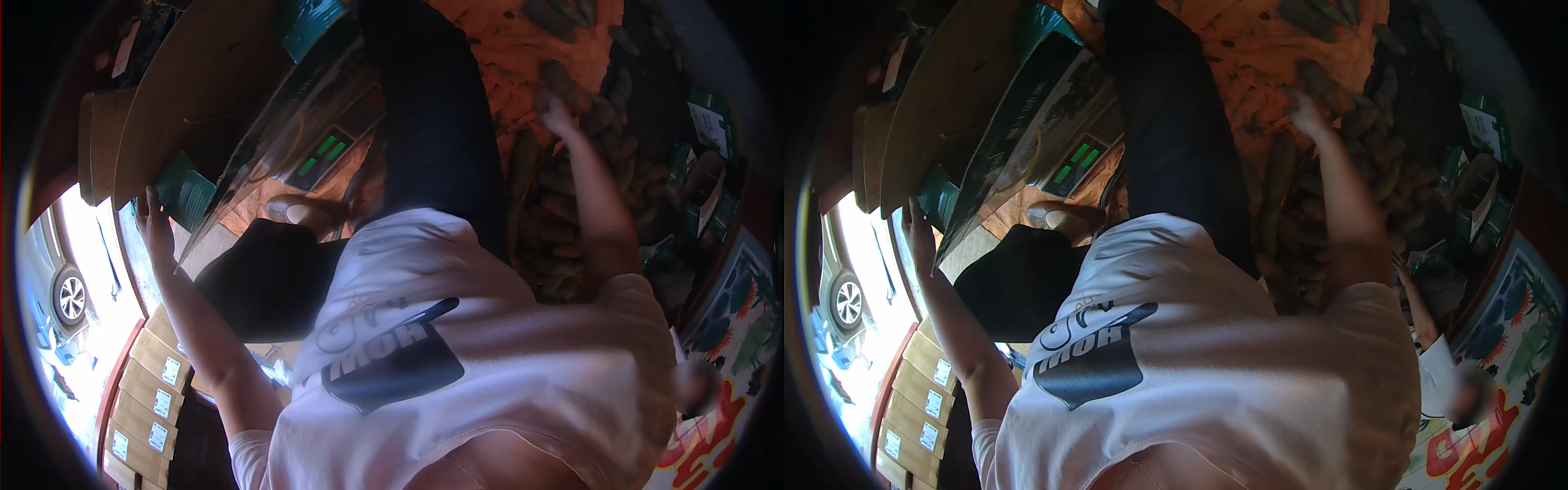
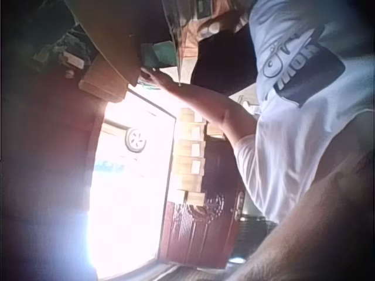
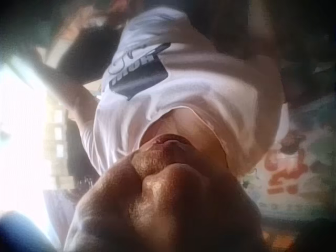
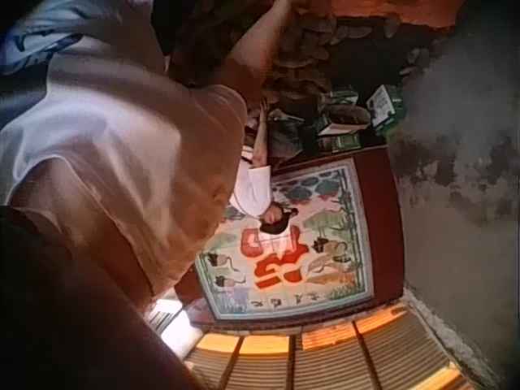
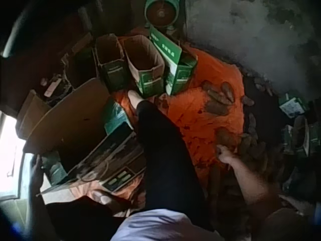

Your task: Picking up individual vegetables (radishes or similar) from a pile on the floor, placing them into a box on a digital scale to reach a target weight, and then setting the filled box aside.

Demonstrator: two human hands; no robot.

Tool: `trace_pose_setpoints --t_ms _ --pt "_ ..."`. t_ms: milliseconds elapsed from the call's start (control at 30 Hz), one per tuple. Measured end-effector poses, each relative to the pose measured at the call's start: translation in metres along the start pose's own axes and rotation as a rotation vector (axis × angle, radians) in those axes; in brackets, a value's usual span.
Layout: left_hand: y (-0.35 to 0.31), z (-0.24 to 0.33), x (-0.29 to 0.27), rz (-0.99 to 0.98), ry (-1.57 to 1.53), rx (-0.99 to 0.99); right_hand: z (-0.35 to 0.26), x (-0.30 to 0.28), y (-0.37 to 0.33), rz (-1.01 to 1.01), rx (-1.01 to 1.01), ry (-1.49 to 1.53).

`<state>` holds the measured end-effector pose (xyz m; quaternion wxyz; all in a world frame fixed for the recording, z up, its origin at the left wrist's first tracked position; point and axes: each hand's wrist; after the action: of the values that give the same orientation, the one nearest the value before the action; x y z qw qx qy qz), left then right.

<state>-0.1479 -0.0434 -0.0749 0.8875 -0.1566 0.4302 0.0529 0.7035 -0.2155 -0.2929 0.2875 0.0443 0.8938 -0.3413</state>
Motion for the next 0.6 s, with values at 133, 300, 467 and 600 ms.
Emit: trace_pose_setpoints --t_ms 133,300,467,600 --pt "-0.005 0.008 -0.006 0.009 -0.125 0.020 0.101 0.057 -0.055 0.042 0.087 -0.346" --pt "-0.011 0.020 -0.020 0.003 -0.252 -0.049 0.123 0.113 -0.083 0.175 0.541 -0.052" --pt "-0.026 0.027 -0.025 -0.084 -0.262 -0.040 0.115 0.135 -0.066 0.141 0.646 -0.227" --pt "-0.036 0.032 -0.018 -0.041 -0.268 -0.135 0.120 0.162 -0.058 0.136 0.638 -0.329"
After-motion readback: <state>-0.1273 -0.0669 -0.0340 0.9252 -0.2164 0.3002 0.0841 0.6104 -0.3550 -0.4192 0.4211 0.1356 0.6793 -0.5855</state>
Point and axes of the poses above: each hand's wrist, its own y-axis towards the middle knuckle, its own x-axis out of the palm, z = x × y, and after that the axes turned 13 degrees about y, right-handed
